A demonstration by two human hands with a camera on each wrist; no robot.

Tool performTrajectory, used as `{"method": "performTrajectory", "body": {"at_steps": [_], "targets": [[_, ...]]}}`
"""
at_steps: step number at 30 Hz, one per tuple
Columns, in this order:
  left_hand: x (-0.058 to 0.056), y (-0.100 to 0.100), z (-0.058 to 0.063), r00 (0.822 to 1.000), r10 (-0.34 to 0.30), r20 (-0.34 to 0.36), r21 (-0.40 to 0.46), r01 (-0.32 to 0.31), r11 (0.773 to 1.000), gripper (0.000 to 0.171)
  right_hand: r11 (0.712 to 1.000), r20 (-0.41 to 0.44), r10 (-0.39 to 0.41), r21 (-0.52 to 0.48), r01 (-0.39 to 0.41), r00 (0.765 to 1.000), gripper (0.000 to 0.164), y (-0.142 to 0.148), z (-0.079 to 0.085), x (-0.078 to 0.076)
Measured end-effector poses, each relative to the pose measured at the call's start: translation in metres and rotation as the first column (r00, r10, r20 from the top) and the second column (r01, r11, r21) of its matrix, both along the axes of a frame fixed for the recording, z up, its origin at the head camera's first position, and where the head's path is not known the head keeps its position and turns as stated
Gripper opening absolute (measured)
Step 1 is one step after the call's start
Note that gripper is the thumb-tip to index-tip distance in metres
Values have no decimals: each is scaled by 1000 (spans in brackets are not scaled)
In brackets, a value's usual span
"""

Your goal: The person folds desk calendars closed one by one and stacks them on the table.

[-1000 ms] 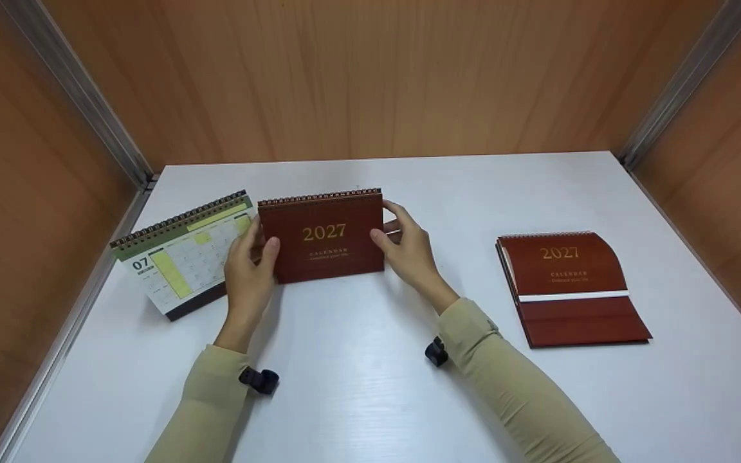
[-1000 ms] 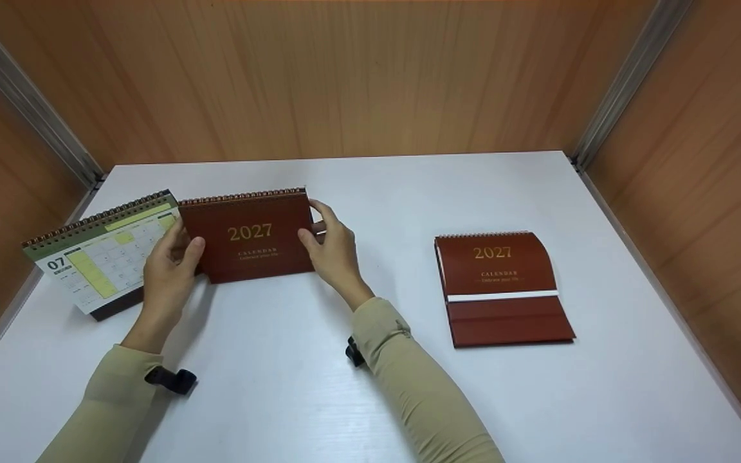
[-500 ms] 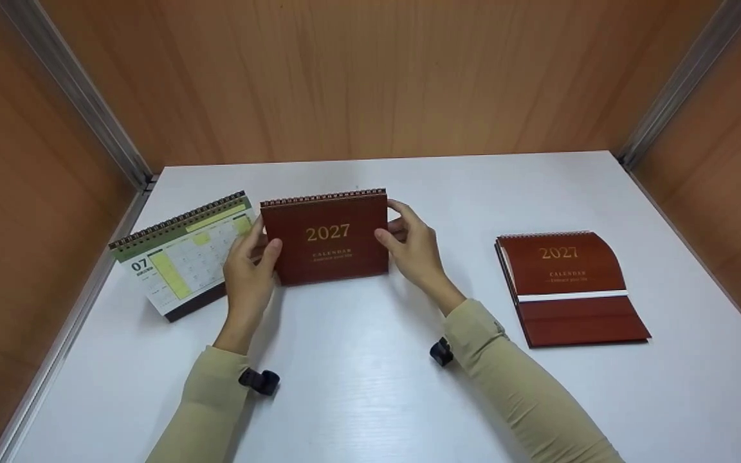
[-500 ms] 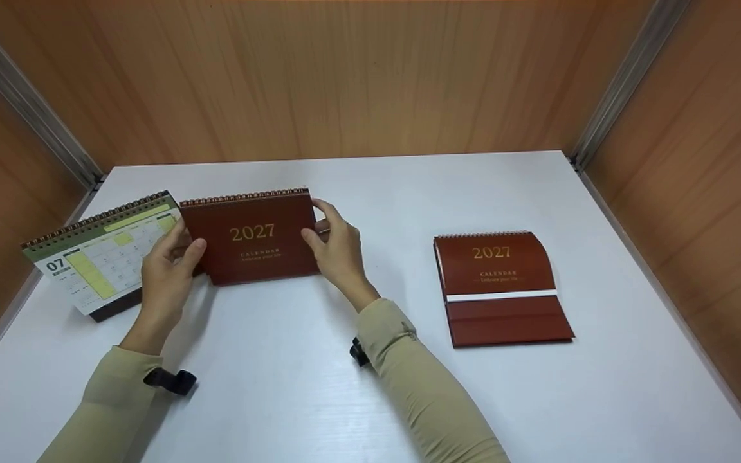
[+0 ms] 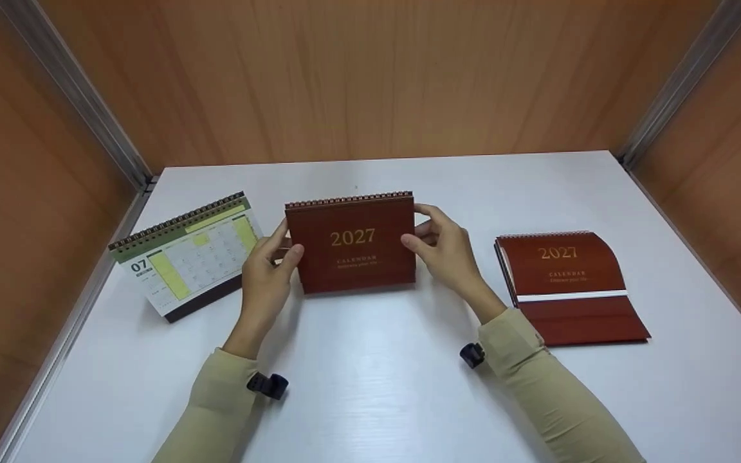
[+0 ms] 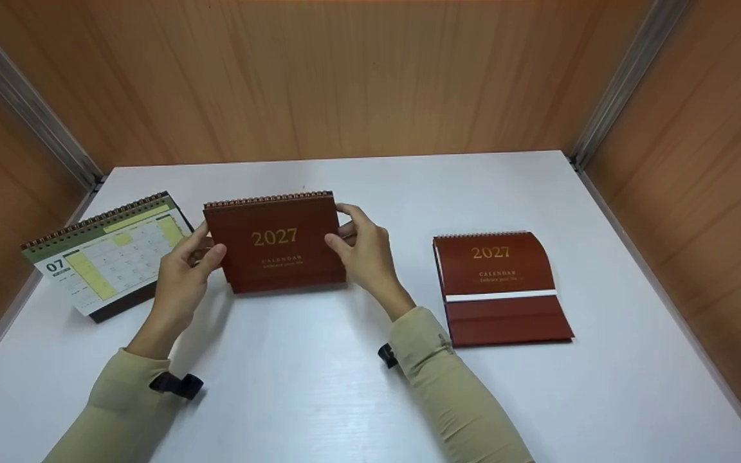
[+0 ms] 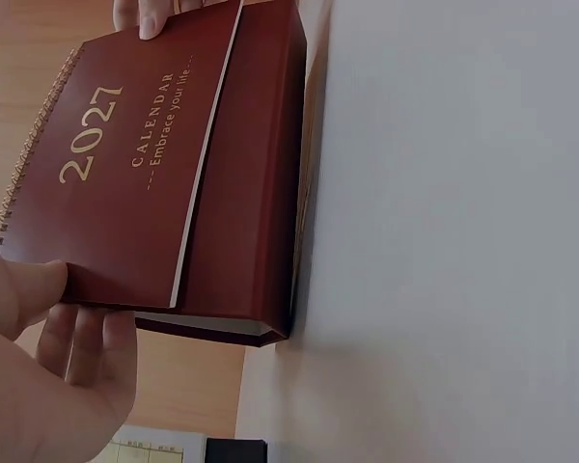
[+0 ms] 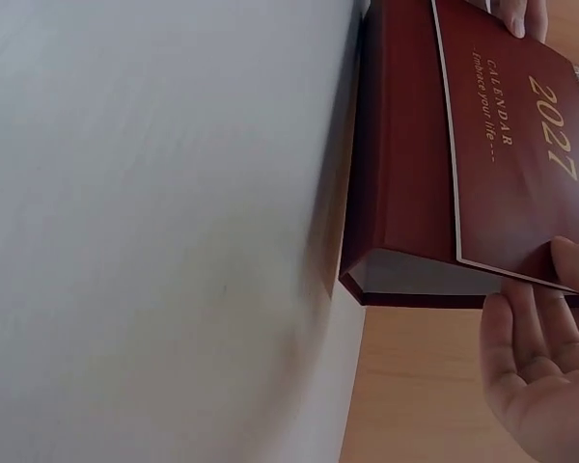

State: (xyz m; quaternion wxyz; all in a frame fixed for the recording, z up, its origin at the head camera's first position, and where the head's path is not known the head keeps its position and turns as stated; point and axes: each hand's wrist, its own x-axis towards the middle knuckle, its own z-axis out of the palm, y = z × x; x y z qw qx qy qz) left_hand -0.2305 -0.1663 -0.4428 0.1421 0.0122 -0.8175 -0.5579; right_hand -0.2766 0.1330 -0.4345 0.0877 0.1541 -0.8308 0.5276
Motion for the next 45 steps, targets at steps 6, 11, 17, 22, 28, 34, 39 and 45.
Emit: {"method": "performTrajectory", "body": {"at_steps": [6, 11, 17, 22, 28, 34, 39, 45], "targets": [[-2, 17, 3, 999, -33, 17, 7, 33, 999, 57, 999, 24, 3, 42, -4, 1000, 57, 25, 8, 6], [-5, 31, 10, 997, -70, 22, -10, 70, 997, 57, 995, 46, -16, 95, 11, 999, 57, 44, 16, 8], [-9, 46, 18, 993, -113, 34, 20, 113, 993, 55, 989, 111, -17, 145, 1, 994, 58, 64, 27, 5], [-11, 58, 22, 987, -154, 52, 64, 151, 986, 54, 991, 213, -2, 134, -27, 977, 60, 79, 34, 8], [-11, 70, 26, 976, -205, 72, 120, 196, 973, 54, 980, 289, 4, 189, -62, 957, 65, 95, 43, 15], [-9, 73, 26, 962, -243, 125, 152, 224, 963, 52, 978, 364, 29, 181, -101, 931, 66, 102, 43, 16], [-8, 70, 22, 961, -226, 159, 163, 200, 966, 52, 981, 405, 52, 152, -123, 913, 67, 99, 37, 10], [-8, 67, 18, 957, -208, 204, 156, 178, 972, 52, 980, 420, 59, 150, -133, 906, 69, 95, 32, 7]]}}
